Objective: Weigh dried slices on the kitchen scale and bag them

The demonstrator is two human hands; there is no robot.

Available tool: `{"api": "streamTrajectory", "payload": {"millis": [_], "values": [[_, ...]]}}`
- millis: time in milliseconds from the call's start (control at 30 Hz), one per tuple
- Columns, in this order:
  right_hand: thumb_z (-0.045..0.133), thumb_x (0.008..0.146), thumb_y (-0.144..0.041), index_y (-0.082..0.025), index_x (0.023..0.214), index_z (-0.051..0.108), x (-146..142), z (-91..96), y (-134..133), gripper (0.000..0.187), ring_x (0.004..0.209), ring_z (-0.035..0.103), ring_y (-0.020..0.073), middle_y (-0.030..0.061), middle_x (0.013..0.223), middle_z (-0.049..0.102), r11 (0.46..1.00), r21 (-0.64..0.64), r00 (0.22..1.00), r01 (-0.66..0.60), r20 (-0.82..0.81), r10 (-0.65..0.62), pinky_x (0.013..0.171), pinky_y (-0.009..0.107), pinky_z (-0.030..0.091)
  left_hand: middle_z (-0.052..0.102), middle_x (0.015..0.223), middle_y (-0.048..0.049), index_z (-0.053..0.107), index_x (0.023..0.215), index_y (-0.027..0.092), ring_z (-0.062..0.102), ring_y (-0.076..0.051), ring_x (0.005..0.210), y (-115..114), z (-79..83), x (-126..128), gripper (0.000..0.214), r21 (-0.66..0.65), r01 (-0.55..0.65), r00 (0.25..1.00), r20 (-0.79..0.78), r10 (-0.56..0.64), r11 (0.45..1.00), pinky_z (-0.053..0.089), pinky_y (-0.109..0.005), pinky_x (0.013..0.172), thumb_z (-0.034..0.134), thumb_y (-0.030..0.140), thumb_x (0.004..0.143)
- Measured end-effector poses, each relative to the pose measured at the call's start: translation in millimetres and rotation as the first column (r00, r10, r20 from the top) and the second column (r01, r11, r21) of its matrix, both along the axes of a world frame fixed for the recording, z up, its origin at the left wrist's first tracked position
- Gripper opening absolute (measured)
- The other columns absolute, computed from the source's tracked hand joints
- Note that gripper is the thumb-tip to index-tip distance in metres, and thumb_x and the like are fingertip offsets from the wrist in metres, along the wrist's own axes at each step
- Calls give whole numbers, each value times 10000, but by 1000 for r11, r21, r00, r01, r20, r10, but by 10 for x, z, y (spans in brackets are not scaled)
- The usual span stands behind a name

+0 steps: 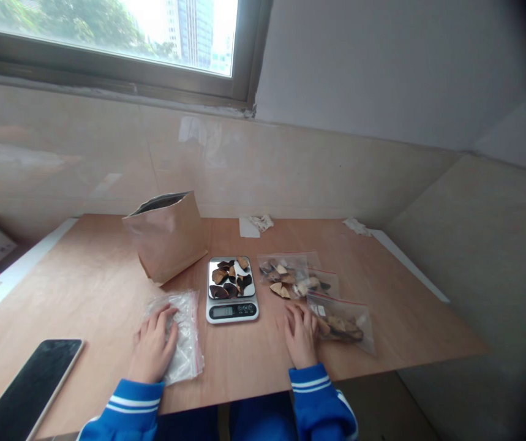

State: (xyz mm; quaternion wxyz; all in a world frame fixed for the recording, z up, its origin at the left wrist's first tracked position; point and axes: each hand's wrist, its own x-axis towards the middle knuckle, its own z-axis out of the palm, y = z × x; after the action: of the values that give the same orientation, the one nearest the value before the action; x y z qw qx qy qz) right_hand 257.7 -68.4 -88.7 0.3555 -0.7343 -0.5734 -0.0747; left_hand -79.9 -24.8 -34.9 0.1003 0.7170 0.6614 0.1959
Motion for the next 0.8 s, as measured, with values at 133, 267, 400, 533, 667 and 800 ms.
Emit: {"api": "streamTrajectory", "payload": {"millis": [133,267,400,533,667,800], "values": [[412,842,-183,-226,1102,635,79,-134,-49,345,983,517,282,124,1102,582,998,-31,998,-63,20,64,850,465,429,544,1299,-81,564,1167,245,525,-263,1124,3,12,0,344,0,-2,1000,-3,2,1000,391,-453,928,379,340,893],[352,804,-96,-253,1204,583,92,-107,-30,487,1004,535,255,93,1162,595,989,-31,989,-144,-35,143,881,455,443,543,1299,-85,568,1159,243,527,-269,1121,-3,29,6,347,-11,-5,1000,-6,5,1000,394,-458,921,367,347,897],[309,856,-131,-202,1281,509,52,-57,-34,474,1085,538,249,110,1214,593,991,41,978,-125,-165,130,915,455,447,535,1311,-88,561,1167,236,523,-273,1125,-7,31,12,355,-15,-2,1000,-2,2,1000,390,-469,918,350,351,905],[374,885,-225,-171,1288,479,-78,48,68,419,1077,579,242,138,1215,594,991,106,933,-83,-340,114,878,421,491,540,1305,-92,568,1161,235,529,-269,1118,-6,18,9,346,-10,-2,1000,2,2,1000,391,-462,916,370,338,897],[425,869,-240,-173,1168,557,-296,312,370,334,991,618,217,131,1130,634,974,164,888,-154,-409,209,835,373,515,545,1300,-88,568,1164,241,526,-266,1126,-9,3,0,345,-2,-1,1000,0,1,1000,389,-454,923,382,335,889],[426,861,-204,-185,1127,588,-471,631,696,313,972,604,200,113,1083,642,954,187,874,-234,-389,291,852,354,505,548,1294,-84,570,1161,249,525,-263,1132,-11,-6,-7,343,-6,0,1000,8,0,1000,390,-448,925,386,340,887]]}}
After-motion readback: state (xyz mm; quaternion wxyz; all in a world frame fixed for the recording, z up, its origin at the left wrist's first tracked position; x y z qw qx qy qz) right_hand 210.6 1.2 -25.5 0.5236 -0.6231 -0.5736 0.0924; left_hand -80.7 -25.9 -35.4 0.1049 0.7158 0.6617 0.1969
